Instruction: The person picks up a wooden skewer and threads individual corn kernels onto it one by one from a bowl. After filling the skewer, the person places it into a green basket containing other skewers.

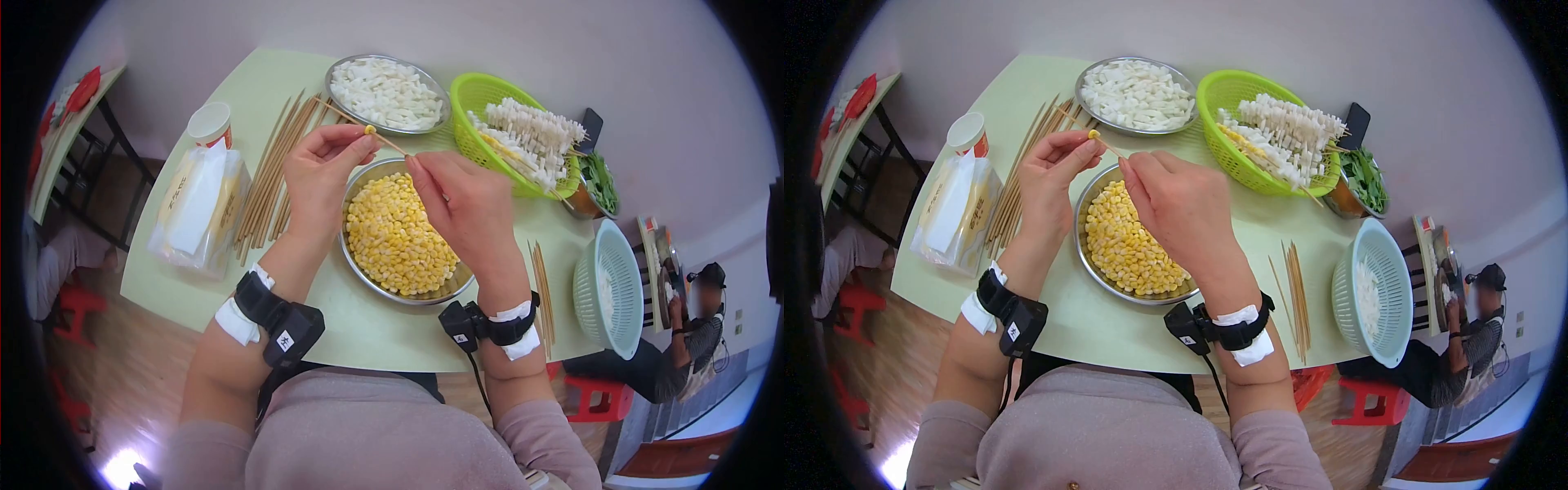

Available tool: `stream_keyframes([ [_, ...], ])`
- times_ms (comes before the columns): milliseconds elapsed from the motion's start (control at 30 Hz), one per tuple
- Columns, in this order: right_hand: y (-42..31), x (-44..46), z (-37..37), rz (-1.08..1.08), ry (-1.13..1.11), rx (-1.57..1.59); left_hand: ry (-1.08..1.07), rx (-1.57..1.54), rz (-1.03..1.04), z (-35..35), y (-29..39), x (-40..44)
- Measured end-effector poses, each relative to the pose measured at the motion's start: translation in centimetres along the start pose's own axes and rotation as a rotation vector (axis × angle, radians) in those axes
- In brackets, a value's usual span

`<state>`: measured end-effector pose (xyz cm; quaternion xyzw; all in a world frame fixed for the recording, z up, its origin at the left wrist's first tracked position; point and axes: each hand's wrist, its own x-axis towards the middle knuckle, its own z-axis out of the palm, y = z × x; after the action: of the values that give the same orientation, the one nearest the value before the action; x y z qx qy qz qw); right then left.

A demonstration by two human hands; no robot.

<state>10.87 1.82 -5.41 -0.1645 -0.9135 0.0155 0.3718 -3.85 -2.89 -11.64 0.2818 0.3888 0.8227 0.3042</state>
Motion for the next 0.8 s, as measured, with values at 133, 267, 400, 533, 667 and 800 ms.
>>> stream_keyframes([
  [133,0.3,0.0,0.7,0.003,0.006,-0.002,-0.04,0.067,0.045,0.5,0.3,-0.5],
  [267,0.6,0.0,1.2,0.023,0.021,0.028,-0.092,0.09,0.068,1.0,0.3,-1.2],
  [400,0.8,-0.2,1.5,0.025,0.03,0.045,-0.133,0.1,0.091,0.9,0.1,-1.3],
  [533,0.8,-0.2,1.5,0.086,0.019,0.114,-0.159,0.088,0.096,0.9,-0.1,-1.3],
  [667,1.4,-0.1,1.0,0.121,0.071,0.147,-0.214,0.033,0.094,1.0,-0.2,-1.0],
  [800,2.8,0.2,-2.2,0.354,0.186,0.285,-0.189,0.145,0.077,0.5,-0.4,-0.6],
])
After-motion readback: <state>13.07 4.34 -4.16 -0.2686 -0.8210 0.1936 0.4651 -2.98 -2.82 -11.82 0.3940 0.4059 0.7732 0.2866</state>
